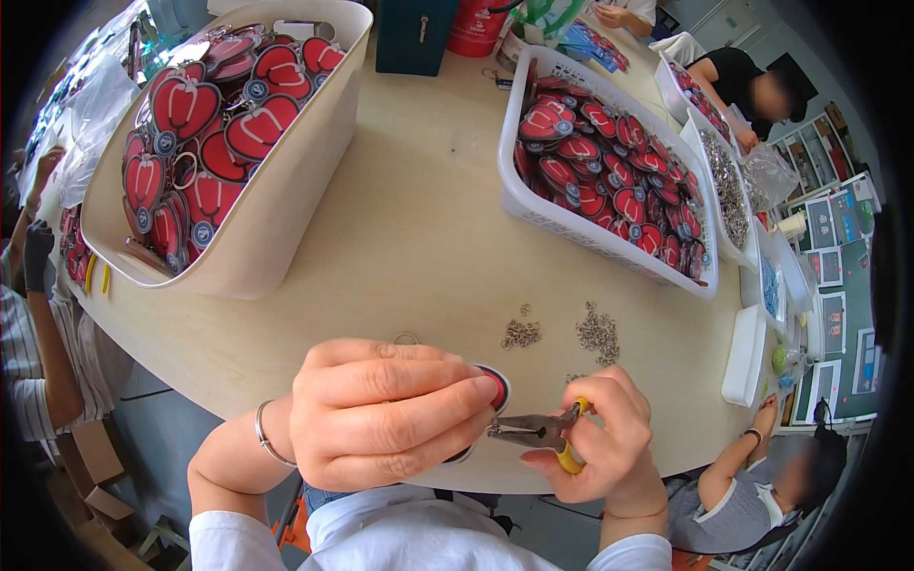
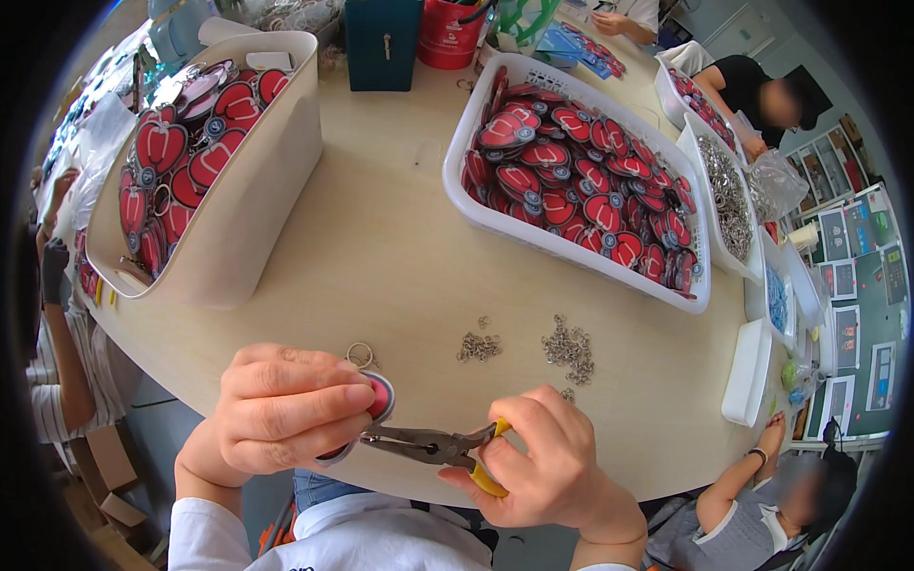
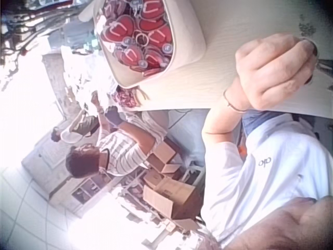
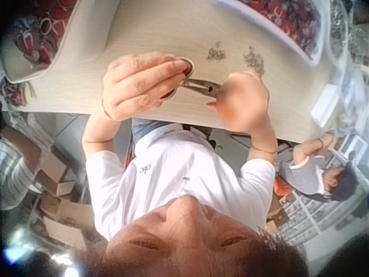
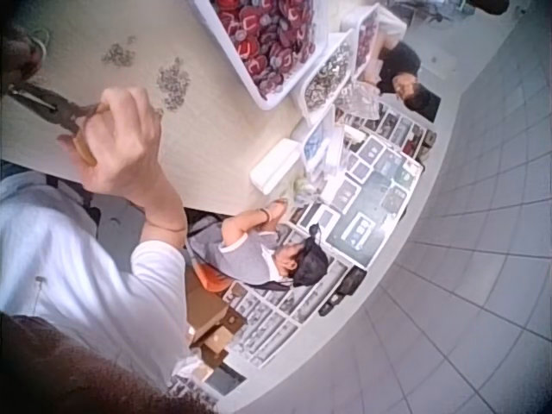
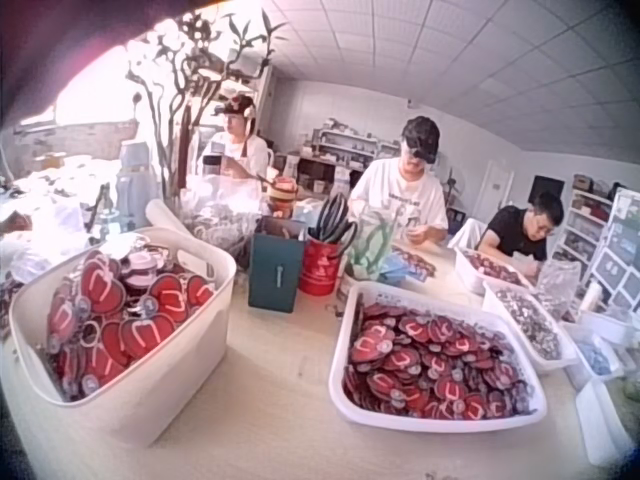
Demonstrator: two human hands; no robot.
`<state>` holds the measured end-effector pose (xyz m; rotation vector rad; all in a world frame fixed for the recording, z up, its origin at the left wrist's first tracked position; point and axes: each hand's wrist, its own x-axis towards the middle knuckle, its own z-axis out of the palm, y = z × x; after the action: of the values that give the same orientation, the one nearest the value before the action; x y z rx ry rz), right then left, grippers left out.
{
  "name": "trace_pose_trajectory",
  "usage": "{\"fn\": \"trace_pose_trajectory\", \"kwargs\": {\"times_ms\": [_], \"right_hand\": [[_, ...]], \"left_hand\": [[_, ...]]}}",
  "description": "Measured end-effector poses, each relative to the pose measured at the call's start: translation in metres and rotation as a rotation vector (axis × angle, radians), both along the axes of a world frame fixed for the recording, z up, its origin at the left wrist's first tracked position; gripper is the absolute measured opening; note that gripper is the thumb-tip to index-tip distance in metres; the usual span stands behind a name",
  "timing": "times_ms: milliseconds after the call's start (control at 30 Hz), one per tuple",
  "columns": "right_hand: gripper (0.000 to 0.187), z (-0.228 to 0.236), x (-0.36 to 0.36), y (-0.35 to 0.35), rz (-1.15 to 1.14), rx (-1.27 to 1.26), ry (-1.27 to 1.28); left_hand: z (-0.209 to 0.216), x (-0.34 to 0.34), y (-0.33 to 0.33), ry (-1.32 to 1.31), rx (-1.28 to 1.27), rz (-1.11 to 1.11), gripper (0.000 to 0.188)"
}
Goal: The person assembles heart-shaped keychains by attaching split rings and key rings to the charms using pliers. They repeatedly pick up a charm, open a split ring, link it to the charm and a key ring, then close the ring, placing finished units into a container.
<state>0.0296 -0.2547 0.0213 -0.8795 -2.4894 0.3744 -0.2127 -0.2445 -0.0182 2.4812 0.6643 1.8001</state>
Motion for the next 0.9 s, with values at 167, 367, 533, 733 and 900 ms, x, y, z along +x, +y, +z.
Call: {"fn": "trace_pose_trajectory", "kwargs": {"times_ms": [167, 367, 533, 733, 900], "right_hand": [[0.04, 0.003, 0.0032, 0.0063, 0.04, -0.055, 0.04], [0.038, 0.005, 0.003, 0.0065, 0.053, -0.076, 0.038], [0.039, 0.0023, 0.0036, 0.0067, 0.058, -0.028, 0.021], [0.039, -0.0005, 0.0026, 0.0018, 0.052, 0.046, -0.007], [0.038, -0.0021, 0.0002, -0.0013, 0.044, 0.098, -0.005]], "left_hand": [[0.0037, -0.0028, -0.0034, 0.017, -0.111, -0.04, 0.006], [0.0032, -0.0013, -0.0033, 0.018, -0.079, -0.018, 0.011], [0.0027, -0.0017, -0.0028, 0.029, -0.074, -0.016, 0.012], [0.0027, -0.0033, -0.0049, 0.019, -0.068, -0.004, 0.012], [0.0028, -0.0052, -0.0053, 0.033, -0.058, -0.003, 0.014]]}}
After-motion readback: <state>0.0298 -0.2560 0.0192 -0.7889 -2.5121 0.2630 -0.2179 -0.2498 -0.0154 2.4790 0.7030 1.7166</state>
